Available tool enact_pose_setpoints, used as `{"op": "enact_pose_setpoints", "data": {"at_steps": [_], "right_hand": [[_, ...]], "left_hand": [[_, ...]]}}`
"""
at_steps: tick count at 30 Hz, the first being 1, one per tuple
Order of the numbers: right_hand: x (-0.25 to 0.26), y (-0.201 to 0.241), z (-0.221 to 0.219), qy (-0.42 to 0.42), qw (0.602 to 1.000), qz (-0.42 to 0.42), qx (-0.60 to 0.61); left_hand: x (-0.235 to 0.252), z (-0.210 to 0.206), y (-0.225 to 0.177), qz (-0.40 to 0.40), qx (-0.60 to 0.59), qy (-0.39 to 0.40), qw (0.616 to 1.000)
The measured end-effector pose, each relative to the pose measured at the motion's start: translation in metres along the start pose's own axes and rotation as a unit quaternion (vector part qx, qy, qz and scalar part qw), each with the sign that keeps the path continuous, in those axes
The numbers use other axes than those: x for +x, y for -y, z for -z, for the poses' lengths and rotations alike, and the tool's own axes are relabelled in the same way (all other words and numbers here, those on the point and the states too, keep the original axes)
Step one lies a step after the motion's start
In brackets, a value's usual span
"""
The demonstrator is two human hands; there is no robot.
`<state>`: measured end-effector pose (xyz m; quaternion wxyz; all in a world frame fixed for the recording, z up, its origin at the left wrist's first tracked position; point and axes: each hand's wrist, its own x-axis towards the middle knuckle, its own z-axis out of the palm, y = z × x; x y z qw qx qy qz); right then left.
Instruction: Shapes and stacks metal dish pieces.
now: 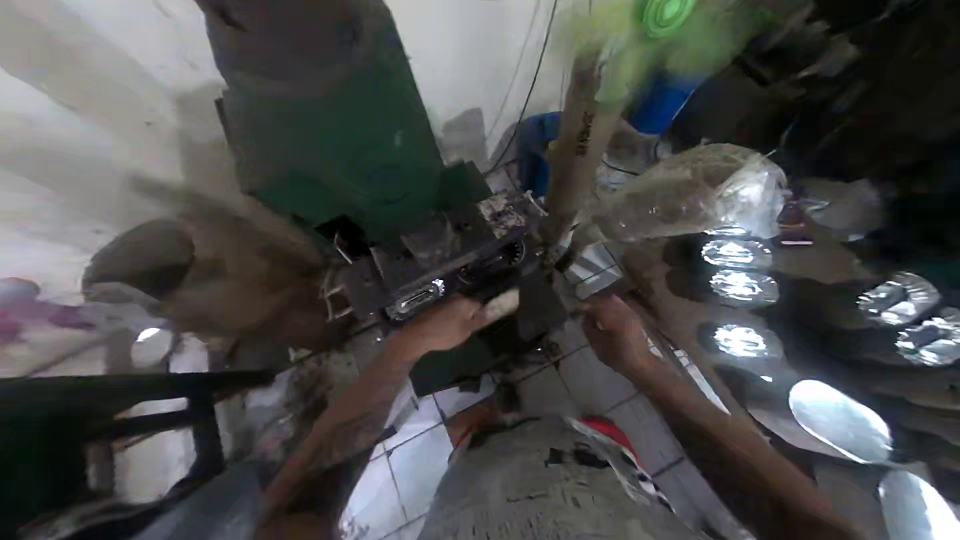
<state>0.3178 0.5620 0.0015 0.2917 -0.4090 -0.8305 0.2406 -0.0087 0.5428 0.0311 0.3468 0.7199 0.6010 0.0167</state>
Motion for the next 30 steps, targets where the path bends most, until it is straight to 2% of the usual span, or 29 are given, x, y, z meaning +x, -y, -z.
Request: {"op": "enact_pose_setpoints", "data": {"at_steps": [1, 3, 5, 6, 8, 10, 11, 13, 15, 17, 18, 20, 21, 22, 24, 25, 26, 27, 28, 29, 30], "right_hand": [[0.020, 0.002, -0.013, 0.035, 0.994, 0.089, -0.046], [0.058, -0.003, -0.041, 0.118, 0.954, 0.243, -0.131], [0.100, -0.014, -0.071, 0.178, 0.912, 0.326, -0.175], [0.121, -0.016, -0.083, 0.198, 0.899, 0.337, -0.197], [0.137, 0.003, -0.098, 0.273, 0.889, 0.286, -0.230], [0.128, 0.042, -0.113, 0.340, 0.893, 0.208, -0.208], [0.123, 0.065, -0.124, 0.377, 0.889, 0.177, -0.191], [0.118, 0.109, -0.164, 0.378, 0.897, 0.165, -0.158], [0.119, 0.133, -0.194, 0.346, 0.905, 0.201, -0.143], [0.135, 0.138, -0.168, 0.435, 0.860, 0.213, -0.164], [0.140, 0.130, -0.149, 0.480, 0.823, 0.242, -0.184], [0.153, 0.126, -0.082, 0.576, 0.764, 0.215, -0.193], [0.164, 0.122, -0.035, 0.599, 0.764, 0.175, -0.162], [0.179, 0.109, 0.012, 0.595, 0.781, 0.146, -0.120], [0.226, 0.043, 0.085, 0.495, 0.846, 0.197, -0.028], [0.249, 0.020, 0.117, 0.463, 0.868, 0.178, -0.020], [0.255, 0.009, 0.150, 0.440, 0.891, 0.108, -0.019], [0.245, 0.011, 0.176, 0.393, 0.919, 0.017, -0.021], [0.221, 0.021, 0.191, 0.319, 0.945, -0.073, -0.016], [0.195, 0.020, 0.198, 0.266, 0.957, -0.108, -0.036], [0.166, 0.014, 0.205, 0.252, 0.961, -0.104, -0.040]], "left_hand": [[-0.011, 0.000, 0.017, -0.011, 0.039, 0.037, 0.998], [-0.021, -0.006, 0.062, -0.027, 0.113, 0.063, 0.991], [-0.033, -0.006, 0.077, -0.022, 0.146, 0.067, 0.987], [-0.043, 0.003, 0.064, 0.000, 0.146, 0.077, 0.986], [-0.074, 0.012, 0.025, 0.002, 0.125, 0.091, 0.988], [-0.111, 0.014, -0.013, -0.074, 0.054, 0.094, 0.991], [-0.125, 0.008, -0.029, -0.109, -0.019, 0.095, 0.989], [-0.141, -0.014, -0.056, -0.161, -0.145, 0.110, 0.970], [-0.144, -0.031, -0.078, -0.187, -0.187, 0.122, 0.957], [-0.150, -0.035, -0.093, -0.154, -0.203, 0.115, 0.960], [-0.154, -0.038, -0.098, -0.122, -0.210, 0.125, 0.962], [-0.155, -0.044, -0.103, -0.069, -0.177, 0.199, 0.961], [-0.151, -0.045, -0.105, -0.067, -0.152, 0.246, 0.955], [-0.142, -0.050, -0.103, -0.093, -0.150, 0.276, 0.945], [-0.116, -0.069, -0.091, -0.148, -0.227, 0.329, 0.904], [-0.104, -0.085, -0.089, -0.154, -0.278, 0.356, 0.879], [-0.093, -0.103, -0.095, -0.143, -0.316, 0.383, 0.856], [-0.084, -0.118, -0.105, -0.134, -0.332, 0.396, 0.846], [-0.077, -0.127, -0.120, -0.124, -0.323, 0.395, 0.851], [-0.067, -0.132, -0.135, -0.124, -0.297, 0.382, 0.866], [-0.056, -0.132, -0.151, -0.128, -0.280, 0.355, 0.883]]}}
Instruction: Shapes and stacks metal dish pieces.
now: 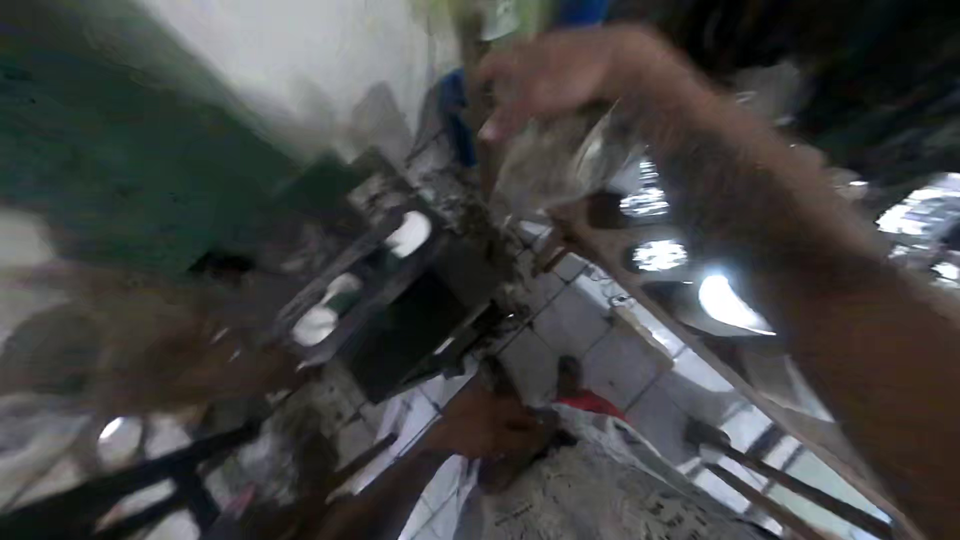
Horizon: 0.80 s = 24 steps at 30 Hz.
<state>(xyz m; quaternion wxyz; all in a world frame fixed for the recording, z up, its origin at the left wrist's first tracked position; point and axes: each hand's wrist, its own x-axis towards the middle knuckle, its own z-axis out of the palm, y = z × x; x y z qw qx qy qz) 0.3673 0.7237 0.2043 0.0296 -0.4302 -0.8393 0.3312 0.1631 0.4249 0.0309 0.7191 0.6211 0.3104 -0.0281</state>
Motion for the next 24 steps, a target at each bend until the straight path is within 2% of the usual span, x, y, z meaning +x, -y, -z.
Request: {"op": "enact_pose_setpoints", "data": {"at_steps": [2, 4, 6, 8, 10, 13, 14, 16, 18, 20, 24], "right_hand": [[-0.073, -0.030, -0.034, 0.000, 0.999, 0.053, -0.001], [-0.162, -0.070, -0.086, 0.025, 0.998, 0.048, 0.027], [-0.241, -0.111, -0.149, 0.080, 0.994, -0.048, 0.063], [-0.297, -0.156, -0.220, 0.123, 0.968, -0.191, 0.106], [-0.335, -0.199, -0.298, 0.088, 0.928, -0.331, 0.146], [-0.377, -0.259, -0.411, 0.011, 0.903, -0.399, 0.157], [-0.382, -0.268, -0.424, 0.003, 0.901, -0.405, 0.154], [-0.380, -0.278, -0.419, 0.019, 0.898, -0.410, 0.157], [-0.379, -0.277, -0.429, 0.003, 0.889, -0.420, 0.181], [-0.382, -0.286, -0.427, -0.006, 0.885, -0.423, 0.194], [-0.377, -0.272, -0.418, -0.006, 0.892, -0.409, 0.195]], "left_hand": [[0.029, 0.013, -0.024, 0.001, 0.017, -0.057, 0.998], [0.070, 0.034, -0.044, 0.031, 0.067, -0.133, 0.988], [0.126, 0.057, -0.075, 0.083, 0.155, -0.149, 0.973], [0.200, 0.064, -0.109, 0.109, 0.262, -0.120, 0.951], [0.282, 0.062, -0.133, 0.088, 0.362, -0.072, 0.925], [0.384, 0.068, -0.140, 0.015, 0.503, -0.003, 0.864], [0.407, 0.070, -0.142, -0.002, 0.539, 0.020, 0.842], [0.439, 0.076, -0.142, -0.017, 0.585, 0.057, 0.809], [0.451, 0.081, -0.130, -0.026, 0.594, 0.087, 0.799], [0.460, 0.088, -0.125, -0.044, 0.574, 0.091, 0.813], [0.458, 0.090, -0.119, -0.062, 0.517, 0.088, 0.849]]}}
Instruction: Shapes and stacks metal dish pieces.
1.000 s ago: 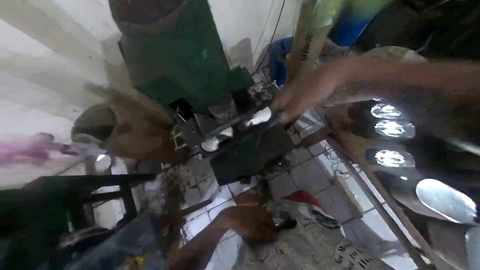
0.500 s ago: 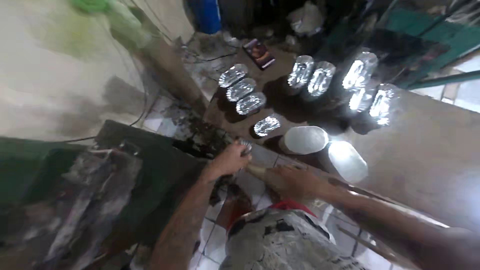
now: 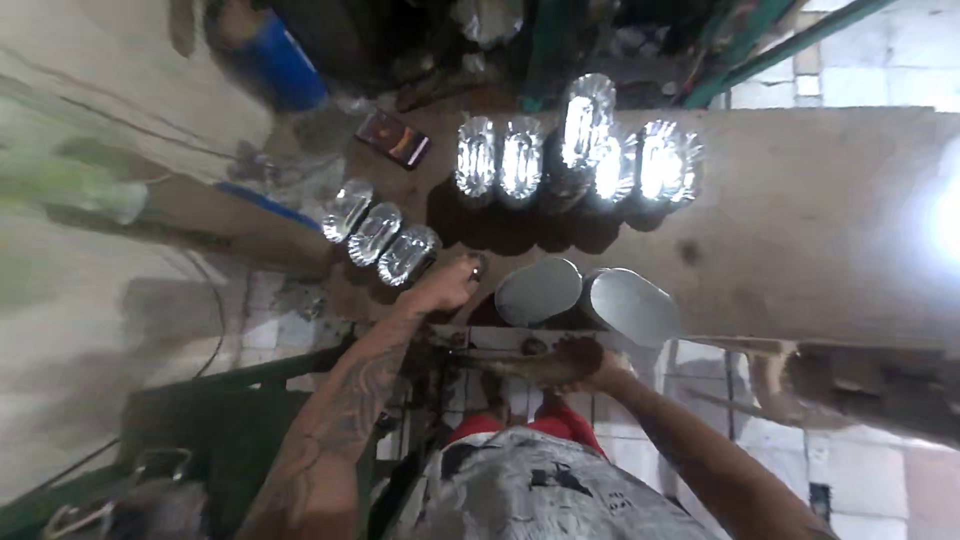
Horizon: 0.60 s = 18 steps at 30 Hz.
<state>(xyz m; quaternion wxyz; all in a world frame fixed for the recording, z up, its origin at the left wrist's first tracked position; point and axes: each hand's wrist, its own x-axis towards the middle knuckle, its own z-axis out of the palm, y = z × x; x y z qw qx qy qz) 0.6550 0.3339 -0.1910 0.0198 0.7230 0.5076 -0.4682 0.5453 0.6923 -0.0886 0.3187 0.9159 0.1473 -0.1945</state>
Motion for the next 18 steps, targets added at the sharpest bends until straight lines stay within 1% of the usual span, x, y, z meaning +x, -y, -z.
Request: {"op": "enact_pose_setpoints", "data": {"at_steps": [1, 2, 3, 4, 5, 6, 7, 8, 9, 11, 12, 13, 14, 16, 18], "right_hand": [[-0.006, 0.009, 0.006, -0.008, 1.000, -0.004, 0.025], [-0.021, 0.023, 0.020, -0.019, 0.996, -0.011, 0.092], [-0.043, 0.044, 0.041, -0.052, 0.985, -0.014, 0.166], [-0.069, 0.063, 0.059, -0.124, 0.968, 0.005, 0.219], [-0.091, 0.077, 0.073, -0.230, 0.946, 0.033, 0.226], [-0.106, 0.083, 0.086, -0.348, 0.919, 0.054, 0.175], [-0.112, 0.079, 0.099, -0.434, 0.894, 0.055, 0.091], [-0.112, 0.067, 0.112, -0.455, 0.889, 0.039, 0.021], [-0.106, 0.051, 0.122, -0.448, 0.893, 0.024, -0.036], [-0.089, 0.022, 0.130, -0.379, 0.922, 0.022, -0.077], [-0.083, 0.012, 0.125, -0.369, 0.925, 0.050, -0.072], [-0.081, 0.005, 0.121, -0.376, 0.922, 0.082, -0.051], [-0.084, 0.002, 0.123, -0.378, 0.920, 0.106, -0.009], [-0.090, -0.002, 0.139, -0.356, 0.921, 0.137, 0.077], [-0.096, -0.003, 0.139, -0.322, 0.925, 0.153, 0.135]], "left_hand": [[0.000, -0.001, 0.001, 0.000, -0.017, -0.006, 1.000], [-0.001, -0.004, 0.002, 0.000, -0.028, -0.012, 1.000], [-0.003, -0.005, 0.003, 0.000, -0.035, -0.015, 0.999], [-0.006, -0.006, 0.001, -0.006, -0.031, -0.024, 0.999], [-0.009, -0.005, -0.003, -0.012, -0.030, -0.037, 0.999], [-0.013, -0.003, -0.005, -0.016, -0.041, -0.044, 0.998], [-0.017, -0.001, -0.006, -0.011, -0.052, -0.046, 0.998], [-0.021, 0.001, -0.007, 0.003, -0.063, -0.043, 0.997], [-0.023, 0.004, -0.006, 0.017, -0.070, -0.042, 0.997], [-0.019, 0.009, -0.008, 0.052, -0.056, -0.030, 0.997], [-0.019, 0.011, -0.011, 0.070, -0.037, -0.022, 0.997], [-0.022, 0.016, -0.020, 0.081, -0.032, -0.026, 0.996], [-0.028, 0.022, -0.037, 0.085, -0.047, -0.049, 0.994], [-0.039, 0.031, -0.088, 0.083, -0.093, -0.111, 0.986], [-0.041, 0.016, -0.147, 0.072, -0.069, -0.097, 0.990]]}}
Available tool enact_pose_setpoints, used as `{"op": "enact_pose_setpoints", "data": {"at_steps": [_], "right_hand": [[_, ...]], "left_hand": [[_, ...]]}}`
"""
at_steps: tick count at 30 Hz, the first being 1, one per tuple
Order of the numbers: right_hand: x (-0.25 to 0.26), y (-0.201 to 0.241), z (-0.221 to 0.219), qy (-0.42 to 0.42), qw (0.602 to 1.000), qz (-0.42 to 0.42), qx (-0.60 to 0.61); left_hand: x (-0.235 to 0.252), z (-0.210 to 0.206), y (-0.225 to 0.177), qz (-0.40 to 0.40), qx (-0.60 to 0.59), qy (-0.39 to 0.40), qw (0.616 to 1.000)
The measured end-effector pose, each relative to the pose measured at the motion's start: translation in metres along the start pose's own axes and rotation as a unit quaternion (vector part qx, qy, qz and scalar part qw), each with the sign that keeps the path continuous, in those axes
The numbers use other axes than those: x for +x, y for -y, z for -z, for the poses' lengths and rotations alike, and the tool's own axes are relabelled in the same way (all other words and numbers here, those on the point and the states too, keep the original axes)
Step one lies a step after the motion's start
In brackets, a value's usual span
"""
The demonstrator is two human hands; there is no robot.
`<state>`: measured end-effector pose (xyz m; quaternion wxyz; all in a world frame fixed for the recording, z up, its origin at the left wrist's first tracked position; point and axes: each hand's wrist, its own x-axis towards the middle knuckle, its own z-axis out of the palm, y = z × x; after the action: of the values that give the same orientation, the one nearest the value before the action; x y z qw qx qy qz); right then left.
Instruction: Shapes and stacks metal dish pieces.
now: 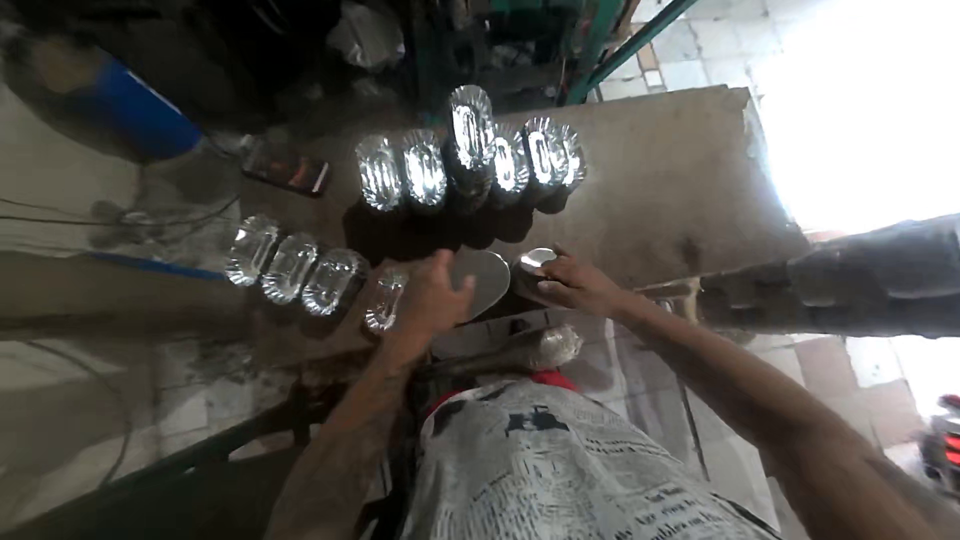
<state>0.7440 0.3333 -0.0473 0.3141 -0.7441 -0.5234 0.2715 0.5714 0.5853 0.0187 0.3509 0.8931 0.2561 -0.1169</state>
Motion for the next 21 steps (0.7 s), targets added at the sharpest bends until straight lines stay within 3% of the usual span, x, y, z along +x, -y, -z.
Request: {"op": "enact_pose_setpoints", "data": {"at_steps": [2, 4, 9, 12, 17, 19, 21], "right_hand": [[0.003, -0.001, 0.006, 0.010, 1.000, 0.007, 0.008], [0.004, -0.003, 0.007, 0.017, 1.000, 0.018, 0.011], [0.001, -0.008, 0.004, 0.002, 0.999, 0.041, 0.021], [0.001, -0.009, 0.003, -0.005, 0.999, 0.035, 0.020], [-0.001, -0.010, -0.006, -0.053, 0.998, 0.039, 0.012], [-0.002, -0.007, -0.005, -0.054, 0.998, 0.015, 0.016], [-0.003, -0.003, -0.006, -0.064, 0.998, -0.022, 0.019]], "left_hand": [[0.017, -0.031, -0.027, -0.021, 0.057, 0.068, 0.996], [0.043, -0.044, -0.020, -0.035, 0.053, 0.146, 0.987], [0.075, -0.013, 0.000, -0.113, -0.078, 0.338, 0.931], [0.078, -0.008, -0.004, -0.106, -0.078, 0.339, 0.932], [0.052, -0.031, -0.021, -0.082, 0.107, 0.208, 0.969], [0.056, -0.031, -0.011, -0.112, 0.072, 0.219, 0.967], [0.064, -0.020, 0.001, -0.130, -0.024, 0.286, 0.949]]}}
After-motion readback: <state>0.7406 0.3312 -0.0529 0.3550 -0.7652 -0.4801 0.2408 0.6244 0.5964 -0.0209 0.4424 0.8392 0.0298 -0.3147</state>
